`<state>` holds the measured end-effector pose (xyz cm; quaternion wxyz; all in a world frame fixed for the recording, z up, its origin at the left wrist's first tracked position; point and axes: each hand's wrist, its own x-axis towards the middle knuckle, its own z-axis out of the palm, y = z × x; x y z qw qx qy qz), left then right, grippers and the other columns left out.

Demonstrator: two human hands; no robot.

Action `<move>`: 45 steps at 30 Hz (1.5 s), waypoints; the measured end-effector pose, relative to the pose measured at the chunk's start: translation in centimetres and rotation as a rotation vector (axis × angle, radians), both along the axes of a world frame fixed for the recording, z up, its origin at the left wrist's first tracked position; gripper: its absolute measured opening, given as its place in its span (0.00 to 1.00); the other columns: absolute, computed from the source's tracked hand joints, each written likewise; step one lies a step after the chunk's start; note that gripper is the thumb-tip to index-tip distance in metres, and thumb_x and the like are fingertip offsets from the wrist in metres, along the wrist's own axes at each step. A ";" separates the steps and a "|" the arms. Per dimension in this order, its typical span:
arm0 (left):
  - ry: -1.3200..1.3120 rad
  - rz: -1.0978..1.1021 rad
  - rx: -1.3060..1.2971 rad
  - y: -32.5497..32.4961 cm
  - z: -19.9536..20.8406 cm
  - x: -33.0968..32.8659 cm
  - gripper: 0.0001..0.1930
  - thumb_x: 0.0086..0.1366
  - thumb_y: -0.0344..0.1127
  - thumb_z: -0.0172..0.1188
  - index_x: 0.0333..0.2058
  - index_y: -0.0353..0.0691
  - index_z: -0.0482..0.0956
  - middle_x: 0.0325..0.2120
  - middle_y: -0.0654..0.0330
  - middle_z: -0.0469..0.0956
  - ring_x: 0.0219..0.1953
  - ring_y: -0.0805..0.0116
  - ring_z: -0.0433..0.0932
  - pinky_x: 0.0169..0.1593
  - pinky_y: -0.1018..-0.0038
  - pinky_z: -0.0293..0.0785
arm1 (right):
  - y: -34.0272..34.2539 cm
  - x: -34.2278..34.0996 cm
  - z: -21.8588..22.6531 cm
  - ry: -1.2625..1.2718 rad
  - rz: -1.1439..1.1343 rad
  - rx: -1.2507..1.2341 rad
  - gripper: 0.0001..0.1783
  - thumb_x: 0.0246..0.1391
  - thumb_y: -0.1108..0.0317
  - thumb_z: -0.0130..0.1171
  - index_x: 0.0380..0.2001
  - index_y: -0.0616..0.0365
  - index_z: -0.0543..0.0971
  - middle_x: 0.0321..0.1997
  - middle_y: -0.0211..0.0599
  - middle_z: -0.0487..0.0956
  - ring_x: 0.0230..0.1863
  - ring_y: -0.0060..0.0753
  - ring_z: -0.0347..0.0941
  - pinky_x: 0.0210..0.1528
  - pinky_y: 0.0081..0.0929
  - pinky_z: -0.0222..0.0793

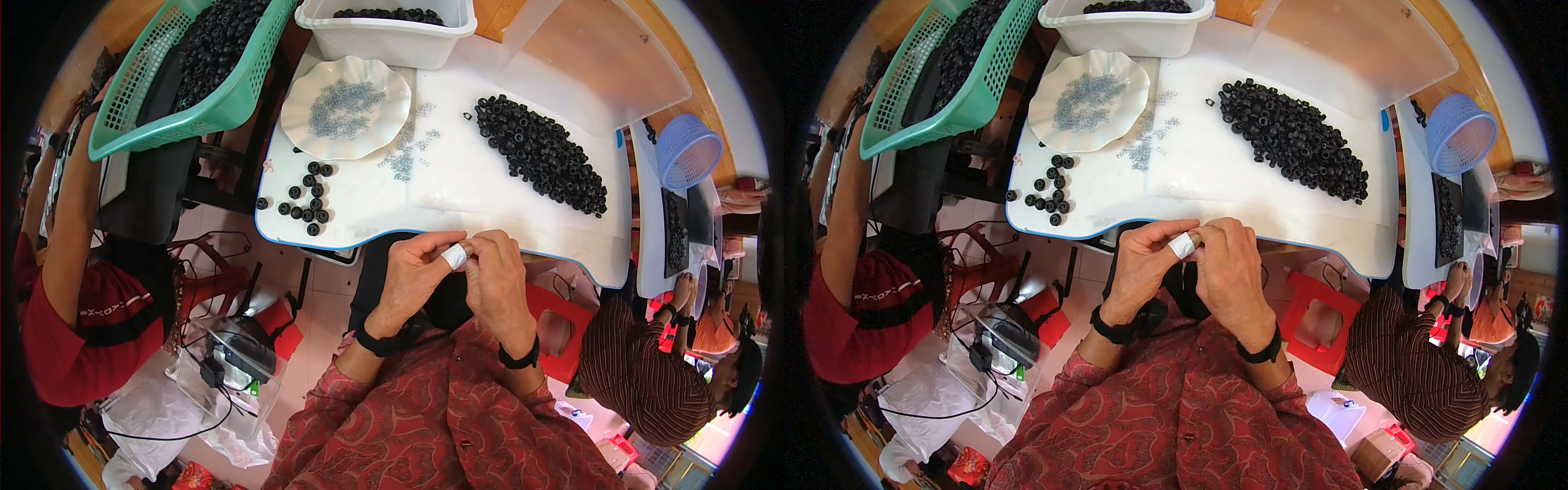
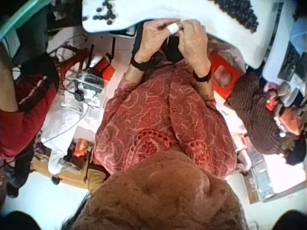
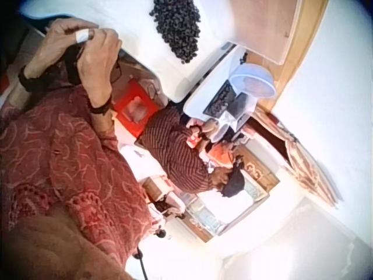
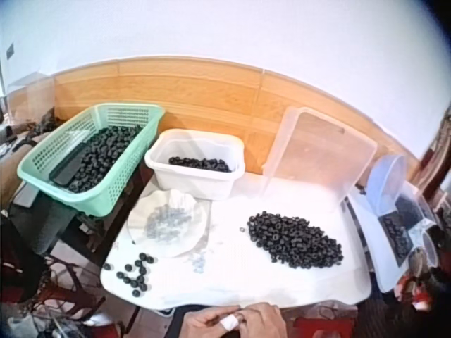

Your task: The recorder manually assembles small black plastic parts by inserting white plastic plugs into them.

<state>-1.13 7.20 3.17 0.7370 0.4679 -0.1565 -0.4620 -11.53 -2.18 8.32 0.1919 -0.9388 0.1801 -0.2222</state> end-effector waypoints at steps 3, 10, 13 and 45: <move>-0.052 -0.018 0.029 0.0 -0.1 0.1 0.13 0.65 0.25 0.60 0.48 0.31 0.81 0.35 0.61 0.82 0.36 0.79 0.78 0.42 0.82 0.77 | -0.1 -0.2 -0.2 -0.013 -0.011 0.043 0.15 0.44 0.80 0.62 0.38 0.61 0.75 0.38 0.43 0.73 0.37 0.48 0.70 0.40 0.39 0.65; -0.119 -0.034 0.006 -0.5 -0.8 -0.4 0.13 0.67 0.27 0.59 0.50 0.32 0.80 0.36 0.62 0.82 0.36 0.80 0.78 0.41 0.82 0.77 | -0.1 -0.4 -0.2 -0.042 -0.102 0.147 0.13 0.46 0.79 0.65 0.36 0.58 0.77 0.35 0.39 0.76 0.35 0.44 0.71 0.37 0.37 0.67; -0.162 -0.026 0.001 -0.5 -0.8 -0.3 0.14 0.69 0.28 0.57 0.51 0.32 0.79 0.36 0.62 0.82 0.37 0.80 0.78 0.42 0.81 0.78 | 0.1 -0.3 -0.3 -0.085 -0.154 0.212 0.13 0.45 0.80 0.66 0.36 0.59 0.77 0.34 0.39 0.76 0.34 0.42 0.72 0.36 0.36 0.69; 0.319 0.031 -0.425 -0.3 -0.5 0.0 0.18 0.72 0.33 0.53 0.58 0.32 0.72 0.42 0.56 0.79 0.30 0.76 0.74 0.38 0.76 0.79 | 1.7 0.4 0.7 -0.455 -0.078 0.781 0.14 0.61 0.81 0.54 0.50 0.67 0.73 0.51 0.40 0.72 0.42 0.22 0.74 0.39 0.18 0.72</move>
